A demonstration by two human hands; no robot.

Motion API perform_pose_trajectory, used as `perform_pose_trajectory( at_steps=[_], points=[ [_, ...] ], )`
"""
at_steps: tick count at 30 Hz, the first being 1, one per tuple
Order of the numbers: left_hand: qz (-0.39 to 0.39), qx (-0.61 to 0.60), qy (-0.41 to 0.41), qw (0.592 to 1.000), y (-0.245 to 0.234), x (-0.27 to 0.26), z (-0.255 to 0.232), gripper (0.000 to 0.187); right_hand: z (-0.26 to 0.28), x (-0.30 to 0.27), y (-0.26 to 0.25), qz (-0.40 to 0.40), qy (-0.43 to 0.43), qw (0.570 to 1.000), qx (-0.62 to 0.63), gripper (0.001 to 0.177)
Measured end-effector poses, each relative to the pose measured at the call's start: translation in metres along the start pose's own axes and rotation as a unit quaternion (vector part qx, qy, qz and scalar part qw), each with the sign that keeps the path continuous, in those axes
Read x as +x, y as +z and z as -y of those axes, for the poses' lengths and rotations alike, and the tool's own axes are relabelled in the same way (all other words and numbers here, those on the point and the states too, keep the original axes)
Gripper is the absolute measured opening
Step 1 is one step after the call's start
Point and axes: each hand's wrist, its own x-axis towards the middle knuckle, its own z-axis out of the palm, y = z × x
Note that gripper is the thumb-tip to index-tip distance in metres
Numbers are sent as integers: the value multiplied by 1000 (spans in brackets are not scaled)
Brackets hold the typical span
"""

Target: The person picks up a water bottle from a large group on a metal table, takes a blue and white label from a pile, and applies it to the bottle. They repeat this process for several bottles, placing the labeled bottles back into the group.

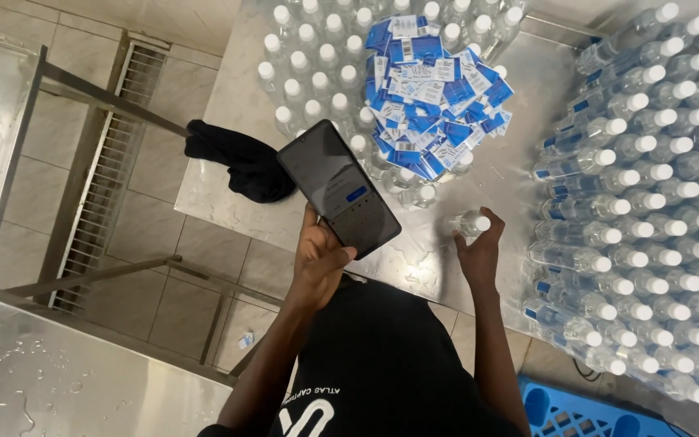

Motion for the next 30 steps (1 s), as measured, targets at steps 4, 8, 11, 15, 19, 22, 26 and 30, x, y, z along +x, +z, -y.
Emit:
perform_pose_trajectory(
  at_steps=[4,8,11,15,19,22,26,30],
  points=[
    [4,-25,2,1000,-16,-2,-6,80,6,-8,-11,19,-69,997,40,110],
    [-3,7,5,1000,-20,-3,-28,69,-2,-3,-24,-33,-97,977,188,104],
    [-17,50,16,998,-30,-8,-31,66,14,18,-38,-87,-151,970,168,73],
    [-30,65,18,997,-40,-16,-37,65,64,34,-40,-115,-210,959,154,52],
    [-39,72,17,996,-44,-20,-41,66,91,25,-18,-123,-223,953,164,52],
    [-51,64,8,997,-39,-24,-50,61,102,5,-7,-96,-221,957,163,45],
    [-57,61,8,997,-25,-23,-69,62,105,-17,-4,-68,-175,969,159,44],
    [-61,62,5,996,-21,-26,-76,63,95,-28,-8,-69,-153,974,153,40]
  ],
)
